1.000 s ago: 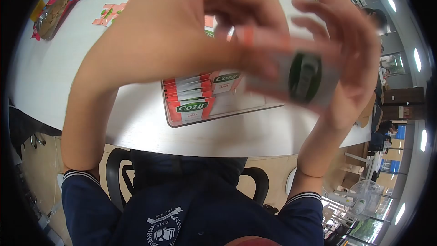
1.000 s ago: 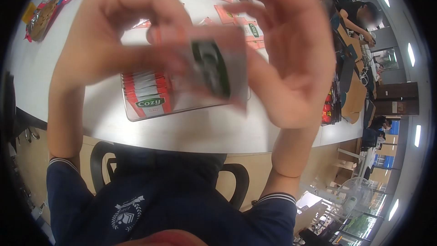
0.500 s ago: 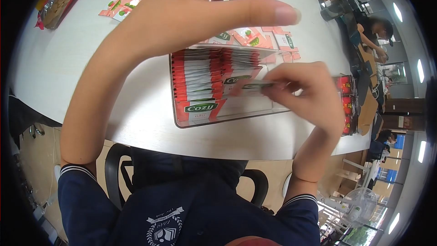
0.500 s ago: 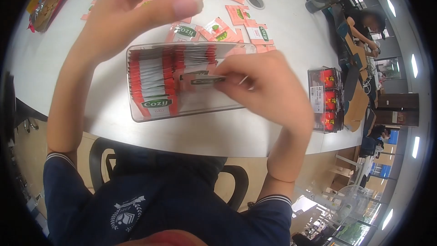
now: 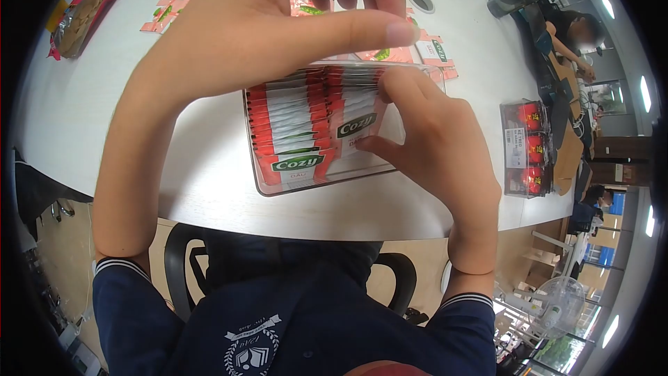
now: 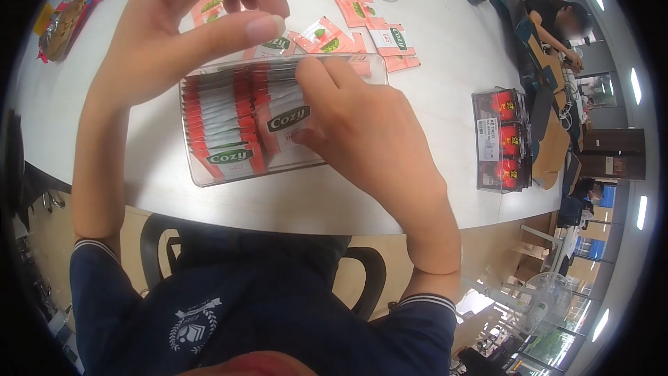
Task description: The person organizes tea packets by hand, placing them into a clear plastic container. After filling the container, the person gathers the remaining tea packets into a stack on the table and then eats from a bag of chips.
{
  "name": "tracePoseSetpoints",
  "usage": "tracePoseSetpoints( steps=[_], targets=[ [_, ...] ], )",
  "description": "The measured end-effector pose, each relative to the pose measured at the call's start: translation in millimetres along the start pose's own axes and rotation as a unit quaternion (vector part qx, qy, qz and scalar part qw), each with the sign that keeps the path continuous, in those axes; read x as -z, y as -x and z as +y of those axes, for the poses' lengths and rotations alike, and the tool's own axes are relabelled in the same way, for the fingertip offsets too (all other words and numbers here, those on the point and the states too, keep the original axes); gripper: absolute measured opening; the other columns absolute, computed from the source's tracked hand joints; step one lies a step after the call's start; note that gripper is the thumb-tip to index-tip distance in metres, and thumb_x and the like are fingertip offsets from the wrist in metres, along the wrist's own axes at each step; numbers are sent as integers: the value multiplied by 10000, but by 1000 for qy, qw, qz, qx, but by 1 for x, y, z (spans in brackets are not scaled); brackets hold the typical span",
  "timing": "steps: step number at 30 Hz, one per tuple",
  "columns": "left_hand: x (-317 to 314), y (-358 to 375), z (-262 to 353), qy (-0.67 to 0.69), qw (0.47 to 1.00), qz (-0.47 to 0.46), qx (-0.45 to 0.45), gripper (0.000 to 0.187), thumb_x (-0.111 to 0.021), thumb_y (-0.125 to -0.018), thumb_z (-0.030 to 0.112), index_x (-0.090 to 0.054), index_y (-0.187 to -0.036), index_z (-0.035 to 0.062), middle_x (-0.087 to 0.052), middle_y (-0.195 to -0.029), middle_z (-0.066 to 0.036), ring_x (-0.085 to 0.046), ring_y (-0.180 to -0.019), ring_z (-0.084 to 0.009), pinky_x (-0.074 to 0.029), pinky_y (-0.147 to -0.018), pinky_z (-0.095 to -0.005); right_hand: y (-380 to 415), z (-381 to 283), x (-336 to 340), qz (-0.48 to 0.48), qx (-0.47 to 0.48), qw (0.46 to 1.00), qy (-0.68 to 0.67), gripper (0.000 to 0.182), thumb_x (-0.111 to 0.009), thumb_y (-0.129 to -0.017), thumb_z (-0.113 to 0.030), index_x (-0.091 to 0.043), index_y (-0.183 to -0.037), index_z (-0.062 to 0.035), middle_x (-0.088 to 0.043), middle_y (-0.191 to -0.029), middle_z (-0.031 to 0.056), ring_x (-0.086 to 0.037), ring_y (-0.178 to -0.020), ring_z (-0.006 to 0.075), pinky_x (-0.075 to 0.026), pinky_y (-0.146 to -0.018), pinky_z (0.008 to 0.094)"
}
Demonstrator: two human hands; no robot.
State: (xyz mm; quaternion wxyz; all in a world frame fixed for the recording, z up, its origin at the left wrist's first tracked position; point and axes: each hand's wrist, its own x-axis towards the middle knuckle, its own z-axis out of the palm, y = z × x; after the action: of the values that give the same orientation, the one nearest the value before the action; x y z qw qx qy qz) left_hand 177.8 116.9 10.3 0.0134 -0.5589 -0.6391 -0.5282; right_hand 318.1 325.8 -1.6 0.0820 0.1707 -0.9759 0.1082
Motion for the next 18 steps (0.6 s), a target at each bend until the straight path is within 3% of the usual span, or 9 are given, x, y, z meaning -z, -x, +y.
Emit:
tracePoseSetpoints(
  steps=[5, 8, 18],
  targets=[
    [3, -1, 0, -10, 1000, -5, -10, 196, -798, -934, 258, -776, -959, 65, -754, -882, -14, -625, -798, -122, -469, -724, -284, -12, 1, 0, 28, 50, 998, 37, 623, -936, -650, -177, -546, -1130, -103, -621, -1093, 62, -675, -880, 312, -541, -669, 422],
    [2, -1, 7, -20, 1000, 2, -9, 192, -796, -937, 259, -778, -951, 68, -753, -882, -14, -633, -803, -120, -473, -727, -283, -18, 7, -10, 57, 97, 993, 24, 549, -860, -667, -89, -556, -1124, -89, -558, -1060, 95, -663, -867, 300, -548, -661, 409],
    [-1, 1, -4, 12, 999, 2, 39, 194, -801, -935, 256, -781, -950, 64, -751, -878, -15, -644, -806, -118, -489, -732, -281, -22, 13, -13, 94, 120, 988, -7, 668, -856, -654, -85, -597, -1270, -100, -562, -1103, 126, -611, -983, 336, -512, -831, 445]
  ],
)
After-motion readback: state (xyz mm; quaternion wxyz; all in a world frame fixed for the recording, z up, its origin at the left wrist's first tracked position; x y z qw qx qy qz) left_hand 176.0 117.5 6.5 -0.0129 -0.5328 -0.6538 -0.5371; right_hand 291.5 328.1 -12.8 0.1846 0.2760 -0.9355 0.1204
